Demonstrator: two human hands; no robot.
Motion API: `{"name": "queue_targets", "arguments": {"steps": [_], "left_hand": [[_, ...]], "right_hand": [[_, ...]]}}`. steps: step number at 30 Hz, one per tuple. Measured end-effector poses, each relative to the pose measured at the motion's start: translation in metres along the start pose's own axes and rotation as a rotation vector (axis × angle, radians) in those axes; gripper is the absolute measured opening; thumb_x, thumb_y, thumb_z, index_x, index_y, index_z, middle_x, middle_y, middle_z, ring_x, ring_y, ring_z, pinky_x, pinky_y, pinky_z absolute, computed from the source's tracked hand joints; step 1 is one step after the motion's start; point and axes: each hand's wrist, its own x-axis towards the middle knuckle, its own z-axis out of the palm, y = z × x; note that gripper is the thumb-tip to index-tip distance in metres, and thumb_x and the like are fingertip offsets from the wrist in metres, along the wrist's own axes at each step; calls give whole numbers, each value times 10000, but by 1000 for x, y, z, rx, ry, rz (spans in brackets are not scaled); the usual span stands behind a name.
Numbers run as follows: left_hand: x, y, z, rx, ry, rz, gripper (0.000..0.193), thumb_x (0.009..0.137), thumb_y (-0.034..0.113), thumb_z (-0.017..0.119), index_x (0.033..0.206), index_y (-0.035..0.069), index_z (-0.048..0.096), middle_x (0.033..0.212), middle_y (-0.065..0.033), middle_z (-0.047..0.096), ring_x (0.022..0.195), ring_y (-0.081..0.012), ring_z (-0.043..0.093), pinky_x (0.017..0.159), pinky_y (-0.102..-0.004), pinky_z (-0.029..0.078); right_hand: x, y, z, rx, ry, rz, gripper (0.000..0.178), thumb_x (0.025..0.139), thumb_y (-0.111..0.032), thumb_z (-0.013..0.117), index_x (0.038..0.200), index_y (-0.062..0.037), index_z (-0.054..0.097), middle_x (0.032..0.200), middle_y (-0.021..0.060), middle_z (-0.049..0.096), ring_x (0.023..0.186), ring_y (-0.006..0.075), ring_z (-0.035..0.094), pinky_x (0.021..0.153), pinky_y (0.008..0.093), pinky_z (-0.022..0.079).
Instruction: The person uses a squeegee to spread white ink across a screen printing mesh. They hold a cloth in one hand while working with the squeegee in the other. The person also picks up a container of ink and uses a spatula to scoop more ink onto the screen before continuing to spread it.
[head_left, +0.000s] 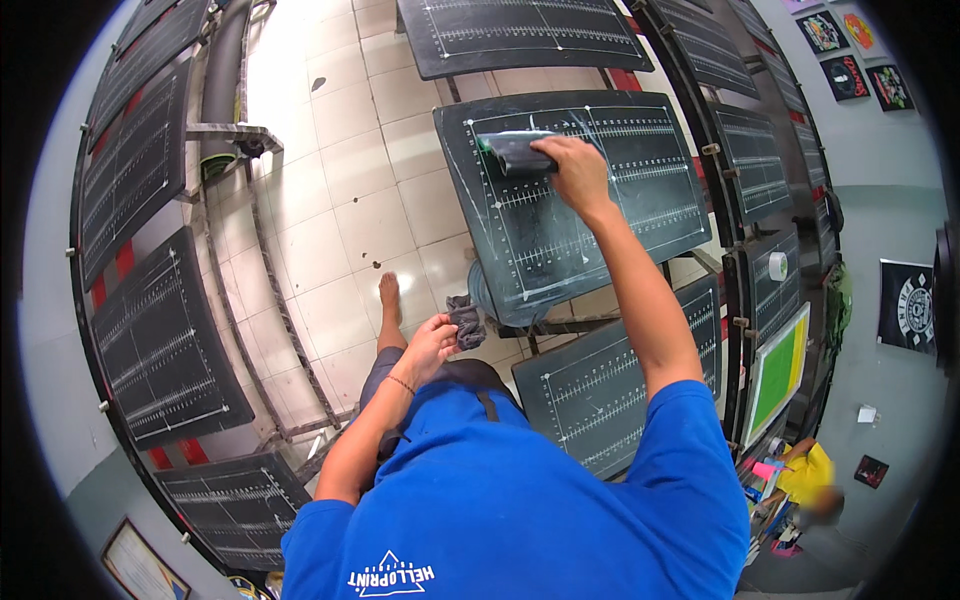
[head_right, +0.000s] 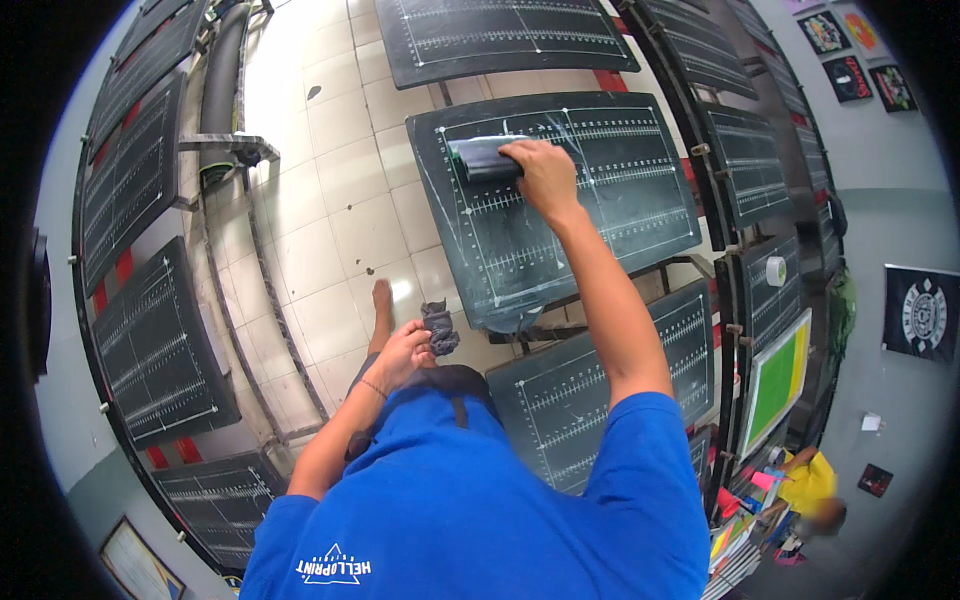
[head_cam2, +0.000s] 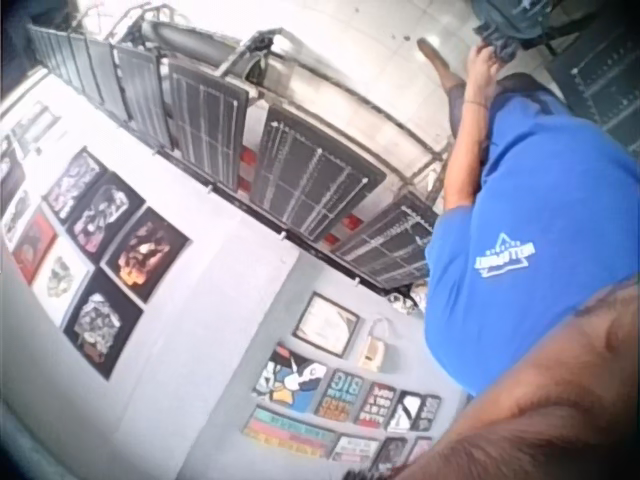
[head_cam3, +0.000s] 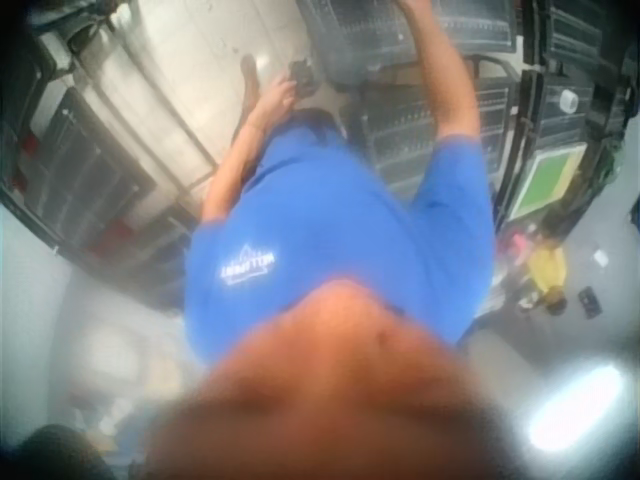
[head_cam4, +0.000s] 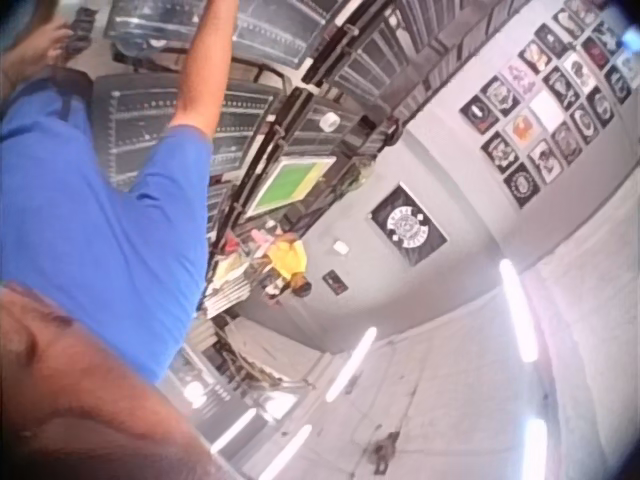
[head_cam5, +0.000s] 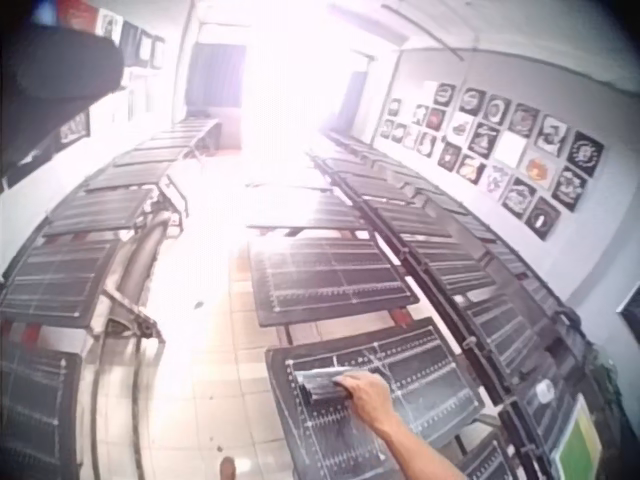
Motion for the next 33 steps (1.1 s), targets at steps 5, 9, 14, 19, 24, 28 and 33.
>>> {"name": "queue_targets", "arguments": {"steps": [5, 9, 14, 19, 24, 28, 33], "left_hand": [[12, 8, -14, -64, 11, 31, 101, 975, 88, 549, 1071, 104, 522, 918, -9, 596, 795, -118, 588, 754, -308, 528], [10, 29, -14, -164, 44, 76, 108, 974, 91, 557, 1077, 102, 524, 936, -18, 618, 803, -130, 605, 753, -310, 531], [14, 45, -28, -125, 36, 65, 116, 967, 82, 574, 1070, 111, 531, 931, -11, 622, 804, -136, 616, 744, -311, 531], [16, 61, -36, -87, 44, 7, 129, 960, 76, 586, 1071, 118, 536, 941, -8, 624, 807, -140, 611, 743, -308, 528], [25, 84, -34, -43, 7, -64, 125, 969, 86, 572, 1086, 118, 545, 993, -24, 636, 846, -157, 613, 744, -312, 527], [46, 112, -26, 16, -71, -82, 124, 979, 99, 556, 1101, 122, 548, 1025, -35, 643, 871, -163, 619, 758, -318, 526], [68, 148, -18, 113, -133, -62, 111, 981, 93, 550, 1090, 116, 547, 1022, -33, 647, 859, -150, 628, 747, -307, 537]], "right_hand": [[-78, -27, -22, -4, -52, 39, 475, 638, 72, 654, 1056, -144, 718, 1068, 34, 717, 1016, 256, 658, 856, 392, 508], [-93, -27, -48, 2, -162, 41, 453, 646, 85, 632, 1032, -136, 717, 1054, 41, 717, 1014, 257, 655, 867, 390, 504], [9, 10, -20, -44, -38, -64, 432, 651, 81, 620, 1017, -131, 709, 1066, 45, 719, 1040, 257, 648, 909, 386, 495], [54, 34, 3, -12, -80, -102, 407, 676, 57, 662, 1033, -132, 717, 1086, 49, 716, 1054, 257, 649, 919, 387, 499], [-49, 8, -32, -4, -127, 14, 453, 647, 85, 644, 1032, -139, 719, 1082, 53, 714, 1054, 265, 649, 895, 395, 504], [-125, -39, -68, -38, -158, 220, 457, 633, 74, 646, 1046, -112, 706, 1073, 53, 711, 1044, 270, 652, 876, 386, 512], [-136, -126, -58, -114, 16, 664, 456, 641, 44, 669, 1072, -105, 689, 1080, 60, 700, 1023, 275, 654, 840, 396, 533]]}}
